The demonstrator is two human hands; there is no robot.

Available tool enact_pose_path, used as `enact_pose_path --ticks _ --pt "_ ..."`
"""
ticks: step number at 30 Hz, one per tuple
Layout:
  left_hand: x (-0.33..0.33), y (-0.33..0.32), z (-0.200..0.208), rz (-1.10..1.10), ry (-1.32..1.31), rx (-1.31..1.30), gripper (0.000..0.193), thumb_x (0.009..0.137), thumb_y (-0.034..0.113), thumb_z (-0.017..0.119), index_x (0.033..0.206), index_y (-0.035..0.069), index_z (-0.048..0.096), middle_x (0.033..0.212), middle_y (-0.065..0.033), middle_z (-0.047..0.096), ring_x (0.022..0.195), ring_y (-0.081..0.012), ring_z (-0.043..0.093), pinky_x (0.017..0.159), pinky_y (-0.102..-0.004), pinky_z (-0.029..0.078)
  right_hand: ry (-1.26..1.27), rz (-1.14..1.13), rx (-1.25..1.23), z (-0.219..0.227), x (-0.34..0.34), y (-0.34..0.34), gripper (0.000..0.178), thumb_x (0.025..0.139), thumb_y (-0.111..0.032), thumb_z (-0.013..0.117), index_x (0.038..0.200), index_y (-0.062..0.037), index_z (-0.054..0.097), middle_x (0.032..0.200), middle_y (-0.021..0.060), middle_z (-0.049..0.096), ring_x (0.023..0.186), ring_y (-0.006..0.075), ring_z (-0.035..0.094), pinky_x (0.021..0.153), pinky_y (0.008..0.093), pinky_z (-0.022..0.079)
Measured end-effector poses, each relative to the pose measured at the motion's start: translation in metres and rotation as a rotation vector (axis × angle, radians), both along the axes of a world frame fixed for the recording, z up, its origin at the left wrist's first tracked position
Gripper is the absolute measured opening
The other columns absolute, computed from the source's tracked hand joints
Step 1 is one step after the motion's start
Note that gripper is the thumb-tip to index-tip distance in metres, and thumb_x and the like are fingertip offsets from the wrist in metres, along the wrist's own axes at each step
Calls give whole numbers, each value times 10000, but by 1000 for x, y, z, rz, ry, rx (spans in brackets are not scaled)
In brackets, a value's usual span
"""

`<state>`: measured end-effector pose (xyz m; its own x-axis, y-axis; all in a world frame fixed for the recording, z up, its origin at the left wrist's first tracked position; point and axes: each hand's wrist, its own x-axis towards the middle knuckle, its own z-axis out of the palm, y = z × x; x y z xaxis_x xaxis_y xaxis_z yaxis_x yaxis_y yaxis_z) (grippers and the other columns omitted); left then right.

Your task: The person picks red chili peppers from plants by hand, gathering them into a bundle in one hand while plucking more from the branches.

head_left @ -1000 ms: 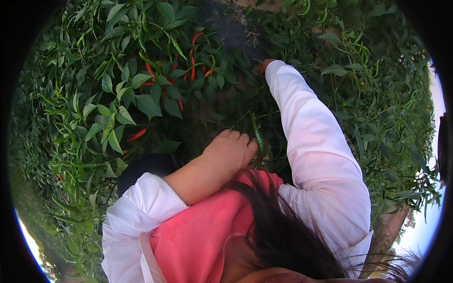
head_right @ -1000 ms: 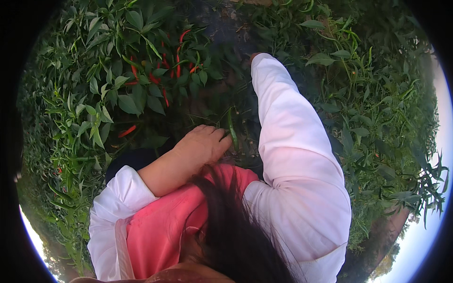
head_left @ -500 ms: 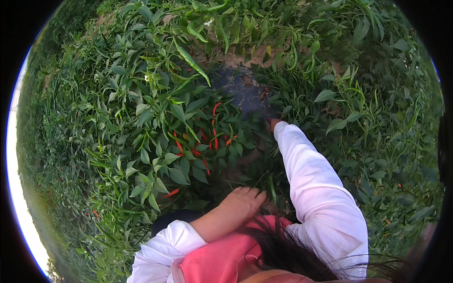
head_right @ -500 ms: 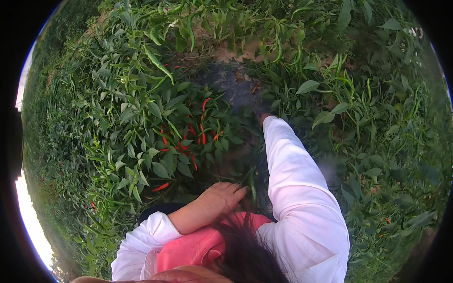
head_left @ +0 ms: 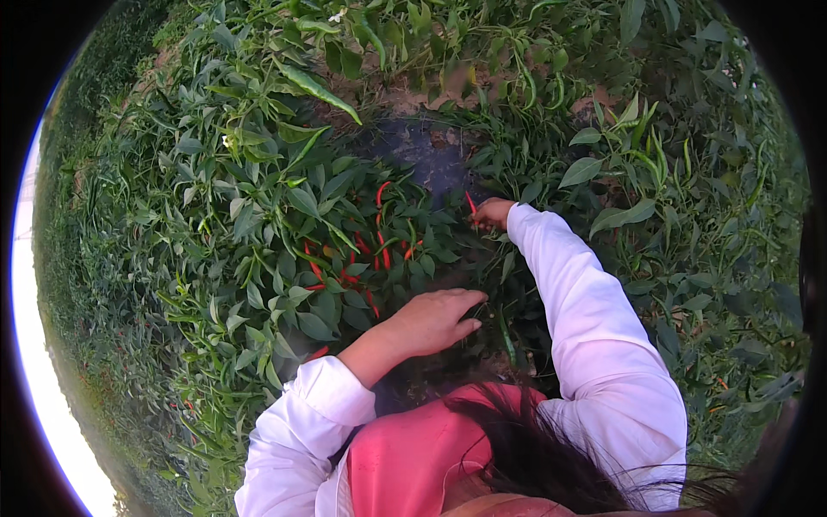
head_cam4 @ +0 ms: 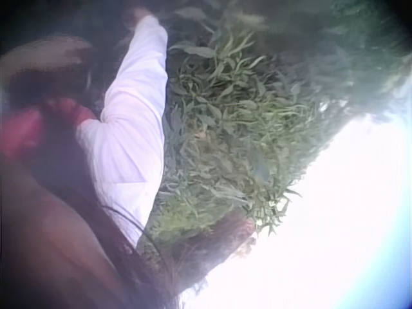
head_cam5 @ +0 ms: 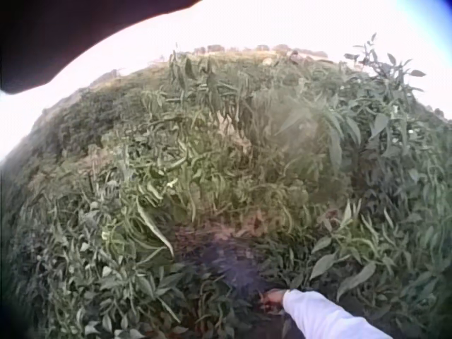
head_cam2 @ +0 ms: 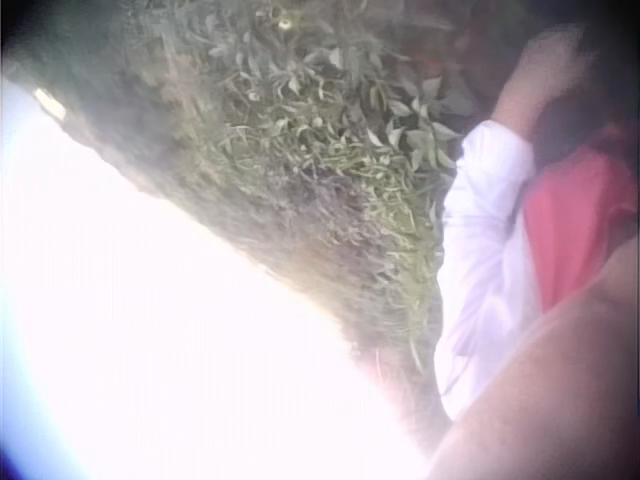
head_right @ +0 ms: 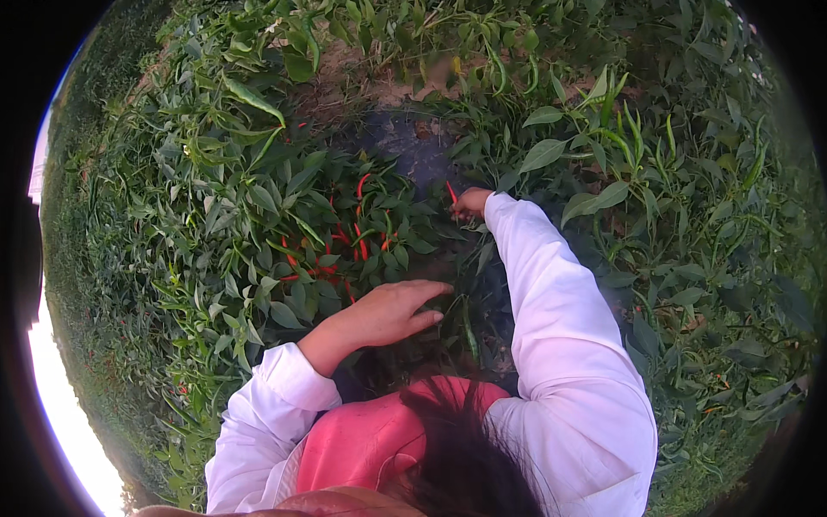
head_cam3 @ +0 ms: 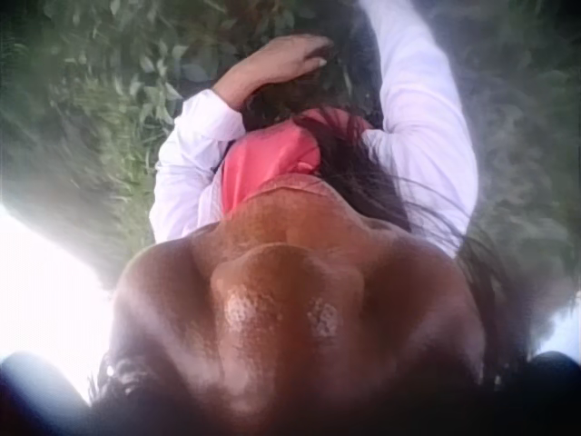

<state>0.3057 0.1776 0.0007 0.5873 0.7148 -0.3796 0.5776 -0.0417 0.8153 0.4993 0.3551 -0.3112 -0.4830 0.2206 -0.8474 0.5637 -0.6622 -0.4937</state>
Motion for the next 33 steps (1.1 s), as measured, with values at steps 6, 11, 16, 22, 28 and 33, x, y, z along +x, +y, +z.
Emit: enact_pose_path --ticks 6,11,16,22,28,33 --pt "-41 180 -92 759 -473 -553 256 881 139 482 1108 27 517 1035 -87 591 873 -165 594 785 -298 473 42 -190 -137 4 3 -6 99 831 -60 549 863 25 590 706 93 604 560 157 536 497 301 421" --pt "-129 309 -184 1287 -354 -314 313 851 30 439 1163 7 434 1018 -118 568 786 -167 587 617 -252 511 223 -617 -439 20 -12 14 97 862 -103 526 916 -29 556 762 76 584 617 133 548 507 264 426" --pt "-166 398 -251 1105 48 48 368 852 94 458 1215 41 425 1071 -116 560 843 -231 572 707 -318 479 195 -300 177 49 -37 38 136 880 -157 506 914 -33 550 769 45 579 661 117 559 557 242 440" --pt "-152 457 -253 464 865 626 388 857 149 459 1223 28 422 1107 -127 554 902 -268 557 785 -355 448 178 -420 181 57 -9 2 170 887 -155 493 929 -2 555 820 56 605 692 119 562 658 266 454" --pt "-131 485 -247 176 1114 793 413 859 199 461 1232 25 418 1130 -133 550 941 -291 547 831 -379 428 271 -636 208 48 1 0 165 888 -133 476 961 -5 548 862 45 603 729 107 552 672 256 451" --pt "-136 483 -254 240 1048 718 431 856 230 462 1239 39 413 1128 -129 550 942 -284 548 814 -379 431 200 -567 265 54 -2 -3 142 894 -122 465 966 -18 529 868 43 593 728 112 544 688 255 447"
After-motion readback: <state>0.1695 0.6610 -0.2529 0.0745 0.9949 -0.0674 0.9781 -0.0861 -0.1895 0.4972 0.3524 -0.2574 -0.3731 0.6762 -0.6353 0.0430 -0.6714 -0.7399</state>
